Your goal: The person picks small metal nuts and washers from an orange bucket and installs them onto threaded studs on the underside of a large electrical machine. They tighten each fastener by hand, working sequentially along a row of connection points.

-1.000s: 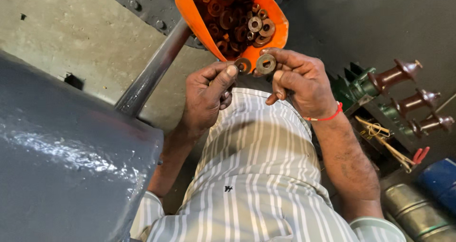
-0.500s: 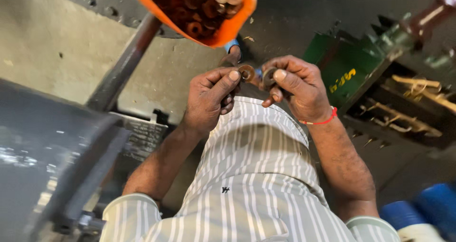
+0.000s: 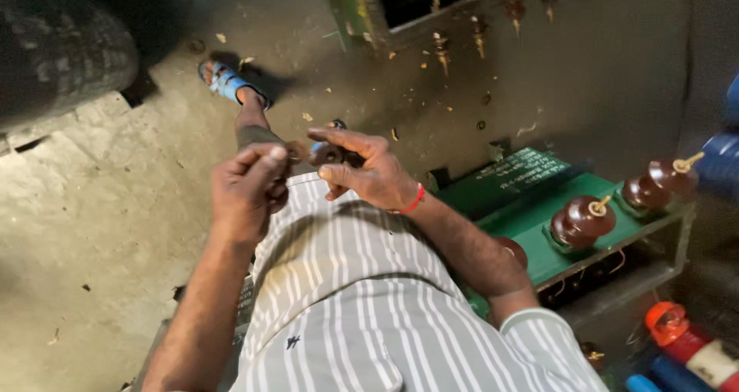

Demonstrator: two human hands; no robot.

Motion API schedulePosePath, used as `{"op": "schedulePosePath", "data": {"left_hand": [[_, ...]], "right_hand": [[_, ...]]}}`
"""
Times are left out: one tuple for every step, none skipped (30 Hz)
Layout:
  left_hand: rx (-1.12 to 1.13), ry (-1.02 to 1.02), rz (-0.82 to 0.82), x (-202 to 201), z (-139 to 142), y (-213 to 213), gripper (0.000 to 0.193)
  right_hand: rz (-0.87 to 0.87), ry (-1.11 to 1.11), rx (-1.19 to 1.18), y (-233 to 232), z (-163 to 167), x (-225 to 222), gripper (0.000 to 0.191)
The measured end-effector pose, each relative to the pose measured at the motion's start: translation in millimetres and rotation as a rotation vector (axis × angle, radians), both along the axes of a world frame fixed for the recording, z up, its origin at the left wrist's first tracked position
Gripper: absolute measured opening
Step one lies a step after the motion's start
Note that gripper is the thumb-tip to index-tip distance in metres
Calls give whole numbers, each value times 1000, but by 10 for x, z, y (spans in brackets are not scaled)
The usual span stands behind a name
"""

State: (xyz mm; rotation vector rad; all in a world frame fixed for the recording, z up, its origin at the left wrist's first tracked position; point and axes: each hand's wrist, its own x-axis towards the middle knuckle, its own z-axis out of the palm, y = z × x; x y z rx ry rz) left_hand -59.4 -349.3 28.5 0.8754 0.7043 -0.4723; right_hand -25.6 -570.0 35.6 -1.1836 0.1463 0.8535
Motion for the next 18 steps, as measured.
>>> {"op": "schedulePosePath", "data": {"left_hand": [[-22,-2,-52,-1,-29,-252,16],[-43,0,-95,-7,-47,-472,17],[-48,2,-119,-10,-55,-654,17],[-54,6,-139,-6,-60,-820,18],[-59,11,-157,17,-67,-971,18],[-39,23,-205,54,-74,-1092,19],[-18,37,-255,112,-87,-1196,19],[-2,48,-305,183,-114,-1298,19],[13,50,-339,266,-148,-1398,20],[26,56,-375,362,-196,-1492,21],[33,64,-413,462,-257,-1600,22],[30,105,-443,580,-341,-1732,22],[27,147,-473,712,-441,-1858,22],[26,192,-499,851,-548,-1977,22],[-6,186,-514,1005,-661,-2104,27],[-40,183,-528,1142,-756,-2233,32],[-80,184,-540,1263,-834,-2350,38],[-75,181,-537,1385,-901,-2449,39]], "right_hand": [[-15,-45,-7,-203,-9,-70,50],[-54,-95,-60,-377,-24,-122,44],[-88,-143,-112,-528,-42,-155,38],[-120,-190,-165,-669,-54,-175,33],[-123,-296,-224,-817,-55,-175,31],[-127,-400,-277,-953,-55,-161,30],[-135,-502,-329,-1069,-60,-135,28],[-104,-538,-323,-1180,-71,-93,29],[-74,-575,-320,-1291,-90,-32,31],[-46,-608,-319,-1384,-120,33,33],[-51,-644,-370,-1468,-156,95,32],[-54,-678,-426,-1561,-203,169,32],[-56,-711,-480,-1647,-263,255,32],[-83,-691,-516,-1743,-315,335,29],[-112,-673,-549,-1843,-371,432,26],[-139,-652,-583,-1940,-445,547,24],[-189,-468,-588,-2052,-536,681,20],[-232,-271,-596,-2169,-595,790,19]]}}
